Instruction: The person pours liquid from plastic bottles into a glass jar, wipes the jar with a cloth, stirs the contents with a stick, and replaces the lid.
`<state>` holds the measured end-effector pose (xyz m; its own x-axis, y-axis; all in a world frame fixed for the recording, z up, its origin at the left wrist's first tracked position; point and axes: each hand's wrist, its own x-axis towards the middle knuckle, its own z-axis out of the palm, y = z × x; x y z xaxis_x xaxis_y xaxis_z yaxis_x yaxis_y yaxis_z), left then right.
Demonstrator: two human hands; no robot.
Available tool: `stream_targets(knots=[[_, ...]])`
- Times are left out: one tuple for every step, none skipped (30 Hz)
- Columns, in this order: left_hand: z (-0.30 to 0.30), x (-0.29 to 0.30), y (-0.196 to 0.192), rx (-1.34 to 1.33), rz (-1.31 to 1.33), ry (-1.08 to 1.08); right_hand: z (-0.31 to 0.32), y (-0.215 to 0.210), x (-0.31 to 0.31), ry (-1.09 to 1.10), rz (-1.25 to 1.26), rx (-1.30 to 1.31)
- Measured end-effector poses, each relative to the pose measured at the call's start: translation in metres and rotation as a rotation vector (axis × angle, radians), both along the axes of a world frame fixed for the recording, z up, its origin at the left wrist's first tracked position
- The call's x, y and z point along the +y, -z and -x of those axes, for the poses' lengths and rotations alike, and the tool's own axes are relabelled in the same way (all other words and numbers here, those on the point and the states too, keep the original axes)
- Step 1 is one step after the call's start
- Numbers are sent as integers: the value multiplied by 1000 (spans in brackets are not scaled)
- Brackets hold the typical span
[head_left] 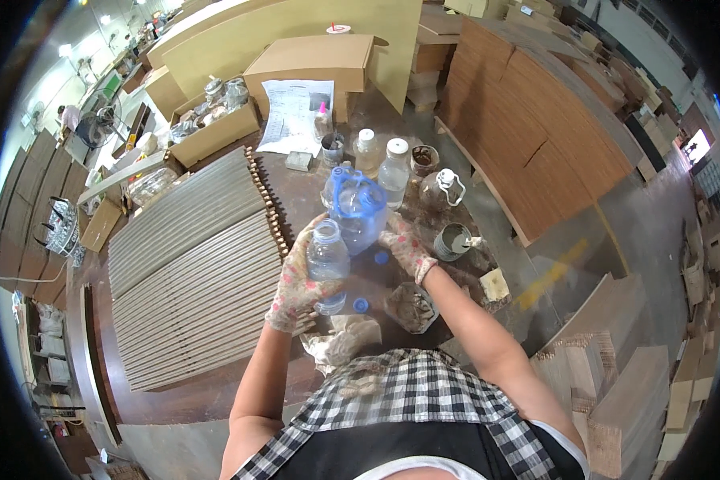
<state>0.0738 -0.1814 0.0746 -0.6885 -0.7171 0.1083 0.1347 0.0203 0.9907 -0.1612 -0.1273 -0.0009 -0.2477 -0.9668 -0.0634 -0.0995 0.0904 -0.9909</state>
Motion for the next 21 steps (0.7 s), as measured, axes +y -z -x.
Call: stream_targets(knots=[[1,-4,11,-52,48,-16,-1,0,0,-7,-8,105],[1,-8,20,-38,84,-18,2,29,-9,15,91,96],[-5,-7,23,-38,75,-32,-3,30,-11,2,88,122],[-6,-5,21,-31,65,-37,-4,25,-8,-4,82,154],[-8,-2,17,-28,24,-47,-4,23,-7,-11,76,186],[-8,2,10,-19,-16,-53,-3,25,-14,-17,67,123],[-9,4,8,-12,-18,-65,2,28,-13,-27,98,139],[-11,6,7,-7,-21,-77,8,30,-9,-38,130,154],[-18,7,8,-7,-23,-104,2,16,-7,-61,162,162],[-25,7,11,-27,14,-127,-3,2,-1,-35,148,319],[-31,9,13,-14,1,-155,-7,4,0,-13,73,40],[-34,12,11,4,-13,-173,-2,6,2,-10,36,253],[-36,15,9,22,-26,-191,5,7,4,-9,0,466],[-41,16,9,-17,-9,-192,8,10,8,-19,-58,560],[-44,19,7,-7,-16,-184,5,12,6,-77,-125,710],[-46,22,5,4,-24,-175,2,14,2,-137,-192,861],[-48,25,4,15,-32,-167,-2,16,1,-198,-258,1012],[-48,27,2,-18,12,-171,-3,28,2,-200,-254,1051],[-48,29,-2,-5,-16,-147,-4,39,-3,-267,-255,1125],[-47,33,-6,9,-45,-121,-2,48,-3,-275,-229,1103],[-49,36,-11,21,-69,-107,-2,51,-5,-292,-194,1081]])
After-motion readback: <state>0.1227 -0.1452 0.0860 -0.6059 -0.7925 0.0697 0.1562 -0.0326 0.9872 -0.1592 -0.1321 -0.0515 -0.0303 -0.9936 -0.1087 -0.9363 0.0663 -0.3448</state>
